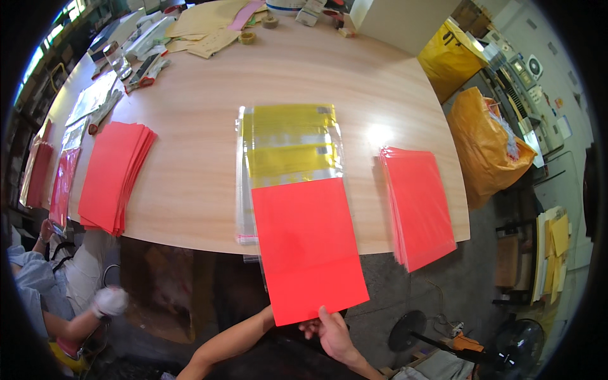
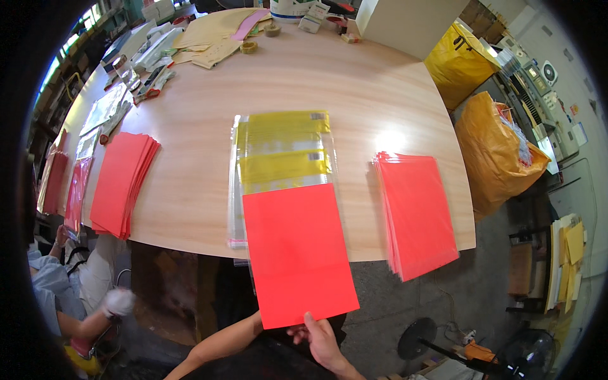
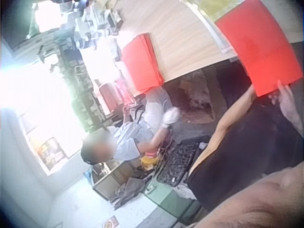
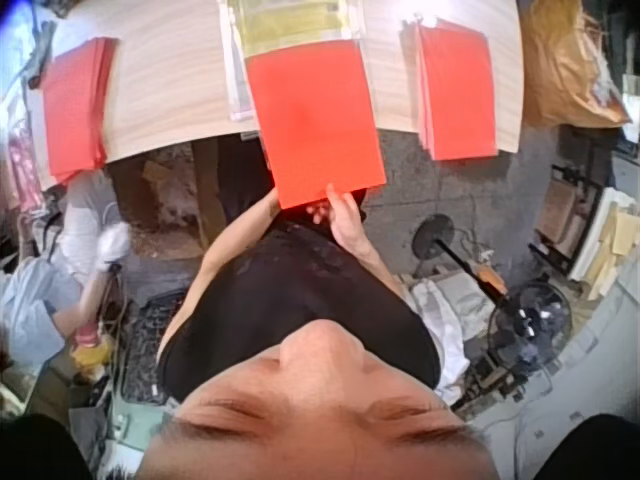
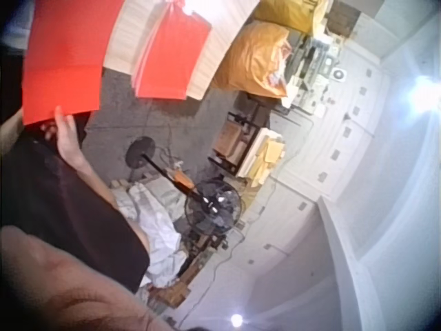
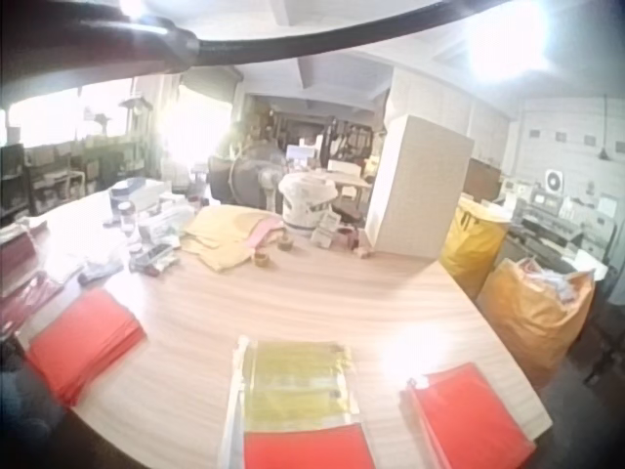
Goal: The person inserts red packets into clear plastic sleeves and stacks the finished items on a wooden table.
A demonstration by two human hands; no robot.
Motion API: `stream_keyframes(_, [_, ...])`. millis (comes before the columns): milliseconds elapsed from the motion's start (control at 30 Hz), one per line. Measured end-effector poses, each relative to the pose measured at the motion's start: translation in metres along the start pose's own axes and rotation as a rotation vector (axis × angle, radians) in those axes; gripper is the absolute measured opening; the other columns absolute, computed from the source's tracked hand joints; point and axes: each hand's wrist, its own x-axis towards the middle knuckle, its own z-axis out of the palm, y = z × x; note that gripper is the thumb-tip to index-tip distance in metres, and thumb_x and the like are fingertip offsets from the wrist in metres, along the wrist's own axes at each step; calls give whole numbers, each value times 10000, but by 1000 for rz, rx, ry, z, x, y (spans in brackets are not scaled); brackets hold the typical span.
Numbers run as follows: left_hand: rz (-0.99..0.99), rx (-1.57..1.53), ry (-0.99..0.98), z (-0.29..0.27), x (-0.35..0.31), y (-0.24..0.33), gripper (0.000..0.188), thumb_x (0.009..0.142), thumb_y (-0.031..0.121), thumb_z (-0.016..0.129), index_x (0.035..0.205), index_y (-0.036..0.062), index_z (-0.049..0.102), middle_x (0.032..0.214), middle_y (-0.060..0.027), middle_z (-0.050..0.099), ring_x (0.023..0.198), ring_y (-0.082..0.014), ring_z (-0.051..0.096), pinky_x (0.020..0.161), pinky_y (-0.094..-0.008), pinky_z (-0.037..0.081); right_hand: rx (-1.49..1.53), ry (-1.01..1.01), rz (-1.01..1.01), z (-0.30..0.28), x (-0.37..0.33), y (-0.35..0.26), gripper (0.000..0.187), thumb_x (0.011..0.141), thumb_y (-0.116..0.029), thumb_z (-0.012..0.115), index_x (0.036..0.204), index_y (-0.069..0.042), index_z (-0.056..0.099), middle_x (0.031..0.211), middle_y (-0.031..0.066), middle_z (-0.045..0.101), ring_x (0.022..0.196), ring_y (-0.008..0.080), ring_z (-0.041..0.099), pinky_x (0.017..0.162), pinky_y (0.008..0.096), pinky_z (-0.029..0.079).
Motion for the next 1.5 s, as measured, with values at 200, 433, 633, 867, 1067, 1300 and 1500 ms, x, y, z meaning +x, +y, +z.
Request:
stream_keyframes(200, [-41, 98, 8, -63, -50, -45, 334, 981, 146, 619, 1279, 8, 556, 1169, -77, 634, 1024, -158, 630, 843, -313, 543, 137, 76, 59, 17, 28, -12, 282, 1066, -205, 446, 1080, 38, 590, 1006, 169, 696, 937, 290, 714, 662, 314, 557])
stream_keyframes(433, [-171, 23, 78, -43, -72, 32, 248, 982, 202, 590, 1136, 20, 657, 1048, -93, 684, 980, -203, 662, 864, -321, 521, 130, -72, -44, 48, 59, -31, 280, 1042, -130, 439, 1243, 41, 534, 1326, 238, 592, 1097, 286, 667, 806, 344, 579])
stream_keyframes(633, [23, 657, -373, -15, -75, 101, 250, 923, 196, 695, 1119, 40, 695, 1024, -107, 690, 952, -222, 680, 824, -340, 534, -306, 326, -395, 8, 26, -43, 227, 1047, -183, 482, 1043, -7, 627, 770, 33, 634, 619, 61, 555, 540, 196, 425])
stream_keyframes(867, [564, 1302, 75, 42, -22, 131, 131, 779, 118, 755, 876, 77, 677, 853, -73, 588, 750, -255, 567, 651, -363, 479, 33, 182, -103, -22, 38, -56, 524, 1072, -462, 390, 1084, -1, 639, 952, 82, 684, 792, 157, 659, 647, 275, 514])
stream_keyframes(1067, [492, 1447, 24, 50, -6, 119, 147, 807, 163, 696, 821, 68, 584, 848, -81, 508, 788, -272, 521, 676, -385, 443, 73, 220, -151, -27, 39, -49, 589, 1052, -529, 394, 978, -14, 671, 884, 83, 698, 778, 172, 664, 676, 314, 545])
stream_keyframes(1300, [388, 1264, -350, 26, -51, 149, 151, 841, 186, 705, 847, 80, 598, 841, -72, 528, 821, -258, 551, 720, -382, 470, -184, 274, -147, -13, 66, -61, 444, 1001, -372, 612, 711, -39, 658, 648, 80, 659, 557, 128, 611, 565, 256, 499])
stream_keyframes(1500, [-210, 443, 814, -217, -226, 123, 80, 937, 111, 653, 865, 78, 646, 830, -1, 634, 739, -116, 590, 658, -250, 486, -128, 203, -178, -26, 67, -52, 479, 1014, -395, 575, 699, -40, 641, 650, 98, 667, 568, 183, 655, 536, 292, 527])
